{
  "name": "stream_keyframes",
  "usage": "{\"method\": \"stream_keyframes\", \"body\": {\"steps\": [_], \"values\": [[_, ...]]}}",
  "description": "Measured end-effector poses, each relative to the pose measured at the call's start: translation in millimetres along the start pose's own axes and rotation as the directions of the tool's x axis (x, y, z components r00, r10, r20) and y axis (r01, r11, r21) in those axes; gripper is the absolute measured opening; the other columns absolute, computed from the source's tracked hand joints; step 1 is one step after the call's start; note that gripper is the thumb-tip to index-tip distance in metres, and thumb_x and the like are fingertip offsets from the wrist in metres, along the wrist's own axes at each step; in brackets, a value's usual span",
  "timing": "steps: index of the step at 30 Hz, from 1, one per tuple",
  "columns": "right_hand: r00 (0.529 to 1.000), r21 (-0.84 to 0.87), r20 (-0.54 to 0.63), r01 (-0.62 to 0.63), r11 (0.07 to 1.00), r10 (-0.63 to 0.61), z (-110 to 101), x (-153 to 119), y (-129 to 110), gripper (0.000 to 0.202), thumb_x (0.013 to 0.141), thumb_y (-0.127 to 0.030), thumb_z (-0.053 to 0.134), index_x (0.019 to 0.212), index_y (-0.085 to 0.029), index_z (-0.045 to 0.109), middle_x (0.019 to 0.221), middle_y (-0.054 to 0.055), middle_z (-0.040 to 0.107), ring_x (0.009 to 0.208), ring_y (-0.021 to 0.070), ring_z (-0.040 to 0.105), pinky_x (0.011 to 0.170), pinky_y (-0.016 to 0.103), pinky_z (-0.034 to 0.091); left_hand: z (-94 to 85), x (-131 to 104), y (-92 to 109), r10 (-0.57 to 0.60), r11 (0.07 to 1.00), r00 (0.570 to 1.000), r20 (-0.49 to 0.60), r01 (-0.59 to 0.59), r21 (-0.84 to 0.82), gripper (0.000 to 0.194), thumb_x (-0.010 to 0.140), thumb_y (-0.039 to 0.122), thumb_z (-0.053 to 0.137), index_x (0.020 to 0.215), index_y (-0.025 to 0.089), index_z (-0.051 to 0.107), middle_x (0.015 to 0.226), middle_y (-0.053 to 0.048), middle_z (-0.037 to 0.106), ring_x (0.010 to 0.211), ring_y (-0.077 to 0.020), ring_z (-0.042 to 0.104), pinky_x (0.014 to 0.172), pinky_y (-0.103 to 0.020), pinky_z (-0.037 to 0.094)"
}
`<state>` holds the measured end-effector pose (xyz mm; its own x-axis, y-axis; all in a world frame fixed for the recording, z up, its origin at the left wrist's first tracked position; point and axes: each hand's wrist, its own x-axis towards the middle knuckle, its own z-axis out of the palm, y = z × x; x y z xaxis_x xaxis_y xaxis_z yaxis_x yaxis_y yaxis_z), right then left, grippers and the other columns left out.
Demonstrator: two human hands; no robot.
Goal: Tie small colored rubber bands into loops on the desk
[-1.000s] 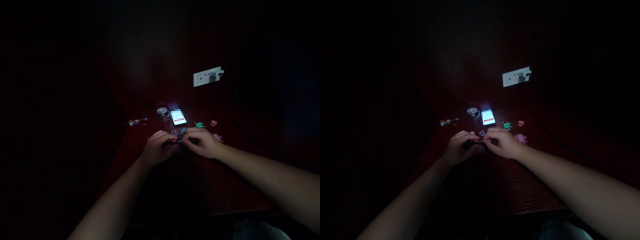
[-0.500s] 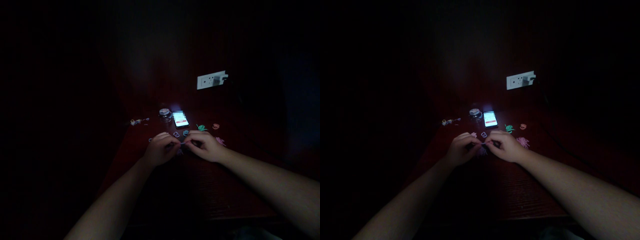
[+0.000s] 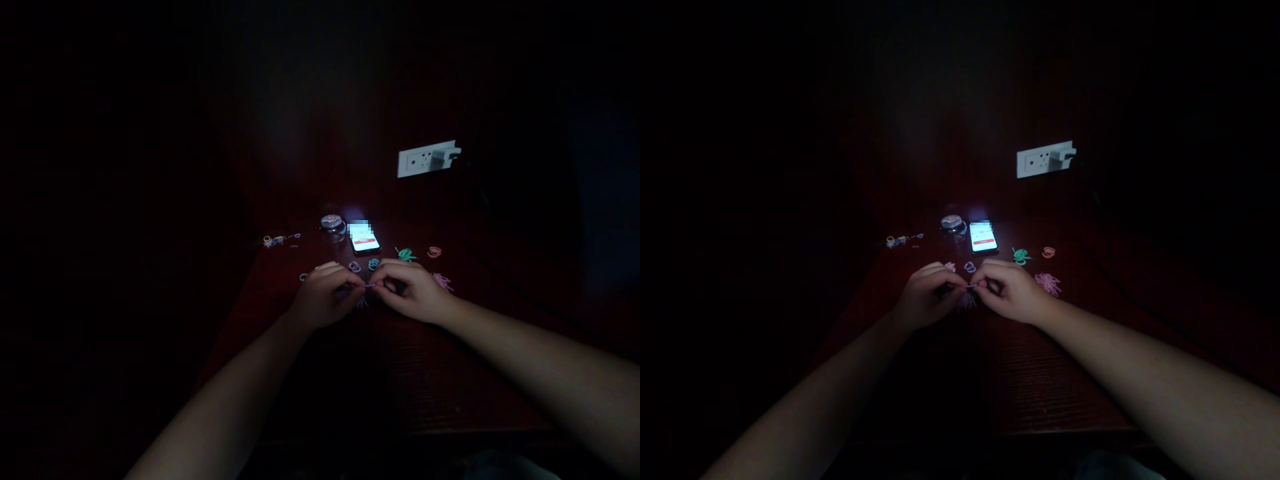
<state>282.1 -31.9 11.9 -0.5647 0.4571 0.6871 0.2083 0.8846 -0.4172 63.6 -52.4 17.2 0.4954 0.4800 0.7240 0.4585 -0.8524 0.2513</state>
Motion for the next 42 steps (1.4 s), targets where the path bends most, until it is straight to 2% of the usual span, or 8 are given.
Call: {"method": "stream_keyframes", "body": {"steps": [5,16,20,23,26,30,36,42], "values": [[1.0,0.002,-0.009,-0.004,1.0,0.004,1.3,0.6,-1.9,0.006,0.086,-0.017,0.06,0.086,-0.016,0.065,0.07,0.0,0.054,0.059,0.0105,0.047,0.056,0.025,0.038,0.7,-0.5,-0.1,-0.018,1.0,0.999,-0.034,0.017,-0.009,0.007,0.086,0.024,0.065,0.09,0.019,0.066,0.082,-0.002,0.069,0.078,-0.0157,0.061,0.081,-0.034,0.05],[0.999,0.031,-0.016,-0.048,0.998,0.049,0.5,-1.1,-0.5,0.003,0.084,-0.018,0.059,0.084,-0.017,0.063,0.069,-0.002,0.052,0.059,0.0108,0.047,0.057,0.026,0.039,-1.5,0.0,-0.2,0.004,1.0,0.999,-0.035,-0.004,-0.014,0.004,0.088,0.024,0.063,0.089,0.02,0.065,0.081,-0.002,0.069,0.076,-0.0151,0.06,0.078,-0.033,0.05],[0.988,0.13,0.07,-0.149,0.98,0.141,1.9,-2.4,-4.6,0.009,0.085,-0.021,0.058,0.093,-0.017,0.059,0.07,-0.002,0.053,0.059,0.011,0.046,0.055,0.025,0.039,-1.0,0.4,4.5,-0.004,1.0,1.0,-0.022,0.004,-0.005,0.005,0.088,0.024,0.063,0.087,0.02,0.066,0.078,-0.001,0.067,0.074,-0.0147,0.059,0.079,-0.033,0.049],[0.973,0.148,0.157,-0.191,0.97,0.168,3.9,-2.7,-6.9,0.01,0.089,-0.026,0.056,0.084,-0.017,0.057,0.066,-0.003,0.05,0.06,0.0107,0.045,0.055,0.024,0.038,1.4,0.5,9.1,-0.002,1.0,1.0,-0.018,0.002,-0.001,0.005,0.087,0.024,0.063,0.088,0.02,0.066,0.08,-0.002,0.068,0.074,-0.0145,0.059,0.078,-0.033,0.048],[0.969,0.161,0.174,-0.203,0.966,0.175,5.4,-3.3,-7.6,0.018,0.093,-0.028,0.052,0.078,-0.017,0.056,0.066,-0.003,0.049,0.06,0.0108,0.044,0.055,0.024,0.037,3.2,0.2,10.8,-0.006,1.0,1.0,-0.002,0.006,0.005,0.005,0.088,0.024,0.062,0.088,0.021,0.066,0.082,-0.002,0.069,0.075,-0.0146,0.06,0.079,-0.034,0.048],[0.961,0.196,0.195,-0.235,0.952,0.196,5.6,-4.1,-8.3,0.02,0.094,-0.03,0.05,0.079,-0.017,0.055,0.067,-0.002,0.05,0.061,0.0111,0.044,0.055,0.025,0.037,2.7,-0.1,9.9,-0.013,1.0,1.0,0.0,0.013,0.012,0.005,0.088,0.024,0.062,0.088,0.022,0.066,0.08,-0.001,0.068,0.074,-0.0143,0.059,0.074,-0.031,0.048],[0.971,0.178,0.183,-0.189,0.966,0.156,5.9,-2.9,-6.0,0.024,0.097,-0.029,0.046,0.078,-0.017,0.055,0.068,-0.001,0.053,0.062,0.0117,0.047,0.057,0.025,0.038,1.0,-0.2,10.8,0.016,1.0,1.0,0.023,-0.016,0.006,0.005,0.087,0.023,0.062,0.09,0.022,0.066,0.081,0.0,0.069,0.074,-0.0146,0.06,0.078,-0.034,0.048],[0.973,0.131,0.163,-0.186,0.974,0.164,6.3,-3.6,-2.3,0.022,0.096,-0.028,0.046,0.079,-0.017,0.055,0.069,-0.001,0.054,0.063,0.0118,0.048,0.057,0.025,0.038,2.1,-1.1,8.4,-0.011,1.0,1.0,0.02,0.011,0.005,0.006,0.088,0.023,0.061,0.089,0.021,0.066,0.082,-0.001,0.069,0.075,-0.0149,0.059,0.076,-0.033,0.048]]}}
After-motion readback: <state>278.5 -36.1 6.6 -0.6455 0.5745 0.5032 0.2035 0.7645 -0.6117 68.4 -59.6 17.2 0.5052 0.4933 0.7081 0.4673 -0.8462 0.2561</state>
